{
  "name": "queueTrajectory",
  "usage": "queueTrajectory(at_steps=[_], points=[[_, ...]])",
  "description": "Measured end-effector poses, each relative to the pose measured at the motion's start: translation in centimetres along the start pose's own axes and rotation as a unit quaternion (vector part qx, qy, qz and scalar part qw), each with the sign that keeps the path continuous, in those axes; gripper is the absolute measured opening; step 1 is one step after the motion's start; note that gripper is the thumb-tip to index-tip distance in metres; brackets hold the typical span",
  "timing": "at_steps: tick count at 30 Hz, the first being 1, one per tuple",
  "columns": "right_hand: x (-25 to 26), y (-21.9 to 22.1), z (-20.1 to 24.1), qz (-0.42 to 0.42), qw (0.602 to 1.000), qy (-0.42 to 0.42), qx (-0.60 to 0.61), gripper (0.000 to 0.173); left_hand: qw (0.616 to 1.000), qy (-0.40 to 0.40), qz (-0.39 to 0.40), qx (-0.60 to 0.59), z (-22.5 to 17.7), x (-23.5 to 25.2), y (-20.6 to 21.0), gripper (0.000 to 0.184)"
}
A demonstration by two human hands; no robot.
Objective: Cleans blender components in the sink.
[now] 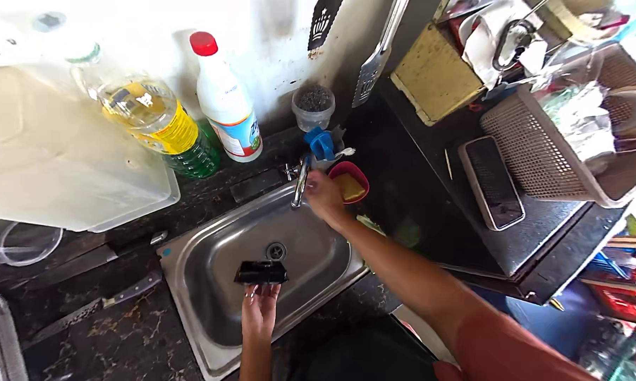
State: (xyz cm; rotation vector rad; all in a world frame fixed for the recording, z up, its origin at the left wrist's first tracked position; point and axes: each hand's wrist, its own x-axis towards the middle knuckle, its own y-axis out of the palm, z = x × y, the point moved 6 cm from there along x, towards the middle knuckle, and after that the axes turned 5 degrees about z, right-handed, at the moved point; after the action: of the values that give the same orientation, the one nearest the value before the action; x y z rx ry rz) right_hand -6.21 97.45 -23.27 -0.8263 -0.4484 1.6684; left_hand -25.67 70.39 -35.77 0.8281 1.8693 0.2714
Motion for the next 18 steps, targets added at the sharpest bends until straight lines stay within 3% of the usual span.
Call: queueTrajectory(at_steps=[2,4,6,9,14,18], points=[[-1.5,-3.1,-3.4,-0.089,0.977,0.076,0.176,0.058,0.997,0.051,-0.022,0.060,-0.5,-0.5,-1.6,0.030],[-0.4,-5.3,-5.7,-0.160,0.945,0.106,0.264,0.070,0.986,0.088,-0.034,0.139,-1.0,-1.2,-2.7,0.039],[1.8,-7.5,-5.8,-0.174,0.940,0.093,0.279,0.059,0.981,0.092,-0.023,0.167,-1.1,-1.5,-2.3,0.041],[3.5,-9.8,-3.7,-0.185,0.953,0.036,0.236,0.033,0.985,0.079,-0.016,0.153,-1.1,-1.8,-1.3,0.032],[-0.8,-14.4,2.0,-0.253,0.945,-0.119,0.171,0.028,0.986,0.071,-0.013,0.149,-0.6,-2.5,-0.6,0.027],[-6.6,-18.8,5.6,-0.244,0.925,-0.213,0.200,0.029,0.987,0.066,-0.008,0.146,-0.6,-2.7,-1.0,0.027]])
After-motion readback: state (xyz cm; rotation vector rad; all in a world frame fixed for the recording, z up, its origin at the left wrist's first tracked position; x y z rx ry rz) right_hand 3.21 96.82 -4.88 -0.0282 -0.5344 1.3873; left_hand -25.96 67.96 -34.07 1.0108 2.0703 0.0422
